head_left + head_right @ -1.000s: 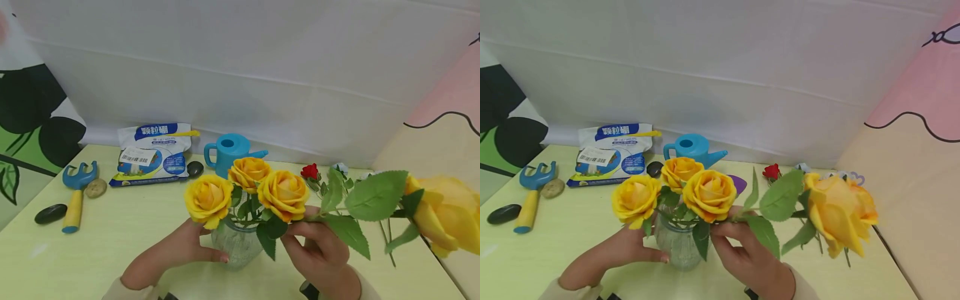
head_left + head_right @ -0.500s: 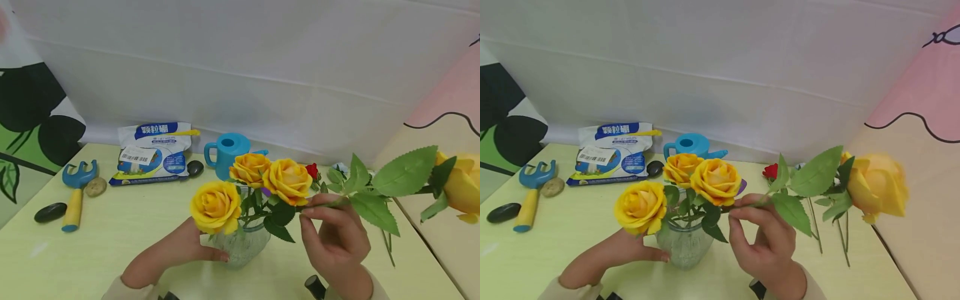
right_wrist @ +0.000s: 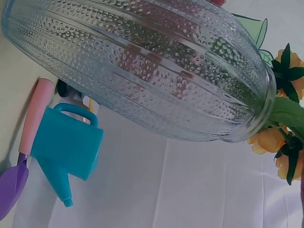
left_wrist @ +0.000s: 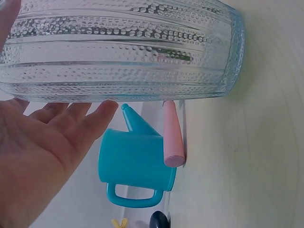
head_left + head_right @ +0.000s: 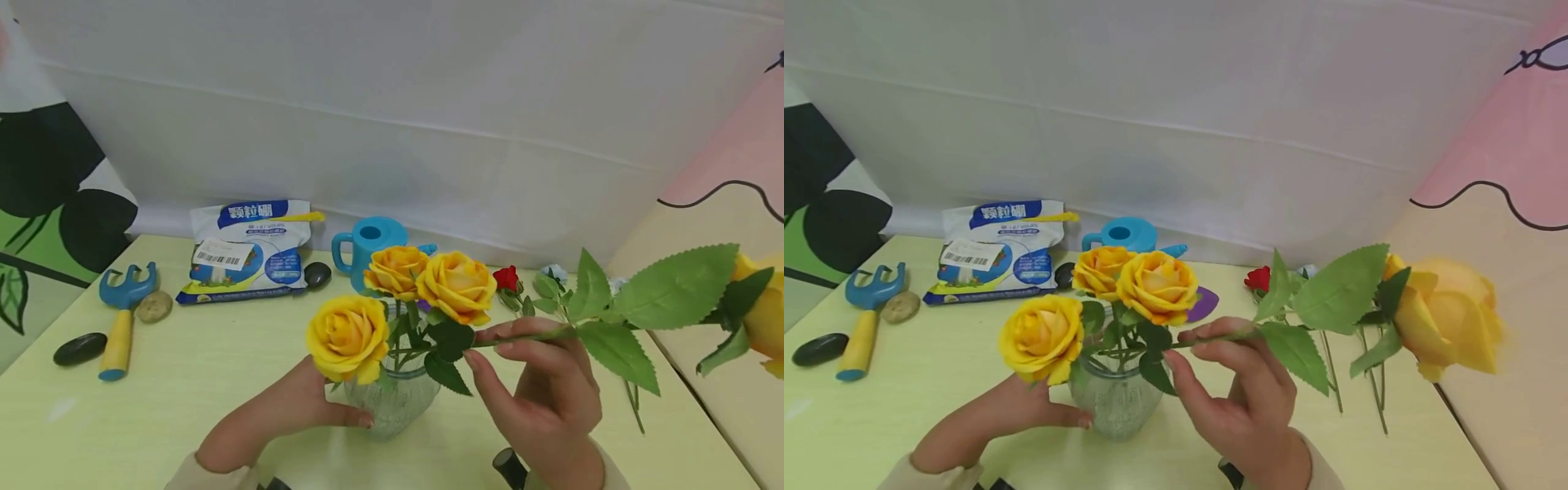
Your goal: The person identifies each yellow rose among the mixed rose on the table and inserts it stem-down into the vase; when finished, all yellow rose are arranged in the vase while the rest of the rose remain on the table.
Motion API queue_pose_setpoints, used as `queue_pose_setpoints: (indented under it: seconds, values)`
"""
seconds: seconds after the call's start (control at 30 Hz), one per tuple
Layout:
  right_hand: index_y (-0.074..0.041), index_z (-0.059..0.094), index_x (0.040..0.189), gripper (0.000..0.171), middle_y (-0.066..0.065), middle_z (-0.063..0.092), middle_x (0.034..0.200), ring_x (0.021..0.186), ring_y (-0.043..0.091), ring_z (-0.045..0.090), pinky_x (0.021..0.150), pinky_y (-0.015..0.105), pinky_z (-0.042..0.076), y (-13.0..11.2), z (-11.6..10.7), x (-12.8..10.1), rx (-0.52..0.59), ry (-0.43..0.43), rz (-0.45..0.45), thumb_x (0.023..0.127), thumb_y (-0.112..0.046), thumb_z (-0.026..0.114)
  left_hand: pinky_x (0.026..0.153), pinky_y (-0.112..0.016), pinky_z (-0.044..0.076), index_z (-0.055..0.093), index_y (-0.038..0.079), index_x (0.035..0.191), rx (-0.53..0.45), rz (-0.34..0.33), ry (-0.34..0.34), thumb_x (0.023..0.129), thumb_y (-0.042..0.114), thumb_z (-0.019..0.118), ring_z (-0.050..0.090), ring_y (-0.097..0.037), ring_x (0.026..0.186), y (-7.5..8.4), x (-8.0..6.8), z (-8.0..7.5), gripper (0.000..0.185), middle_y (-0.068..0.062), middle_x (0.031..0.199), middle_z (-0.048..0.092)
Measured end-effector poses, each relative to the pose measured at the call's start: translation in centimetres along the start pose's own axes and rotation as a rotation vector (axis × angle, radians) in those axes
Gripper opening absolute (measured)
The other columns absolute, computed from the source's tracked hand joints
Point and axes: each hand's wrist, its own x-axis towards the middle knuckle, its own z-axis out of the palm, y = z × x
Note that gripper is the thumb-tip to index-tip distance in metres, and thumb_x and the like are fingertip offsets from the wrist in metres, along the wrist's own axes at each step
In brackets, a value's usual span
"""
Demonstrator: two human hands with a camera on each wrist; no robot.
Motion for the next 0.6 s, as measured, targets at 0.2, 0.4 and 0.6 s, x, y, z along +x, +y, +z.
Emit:
queue_pose_setpoints:
  seconds: [0.2,0.4,0.6]
  values:
    - [0.013,0.053,0.075,0.025,0.02,0.052,0.075,0.077,0.024,0.055,0.065,0.023,0.049,0.6,1.3,0.9,-0.096,-0.031,0.063,0.072,0.004,0.076,0.099,-0.054,0.035,0.035,0.014,0.138,-0.015,-0.039,0.0,0.07,0.02,0.082,0.034,-0.03,0.128,0.3,0.0,0.0,0.083,-0.005,0.138,0.039]
    - [0.011,0.049,0.074,0.028,0.016,0.046,0.072,0.072,0.021,0.049,0.06,0.021,0.044,1.9,2.2,1.4,-0.159,-0.16,0.146,0.081,-0.005,0.069,0.097,-0.053,0.038,0.031,0.011,0.14,0.008,-0.078,0.011,0.07,0.024,0.082,0.031,-0.036,0.13,0.5,-0.1,-0.1,0.087,-0.011,0.143,0.034]
    - [0.002,0.052,0.079,0.023,0.01,0.049,0.075,0.066,0.017,0.044,0.059,0.023,0.039,2.4,2.8,1.2,-0.239,-0.323,0.231,0.086,-0.015,0.065,0.097,-0.052,0.039,0.032,0.008,0.138,0.011,-0.014,-0.002,0.072,0.022,0.08,0.035,-0.034,0.127,0.4,-0.2,0.0,0.083,-0.011,0.139,0.038]
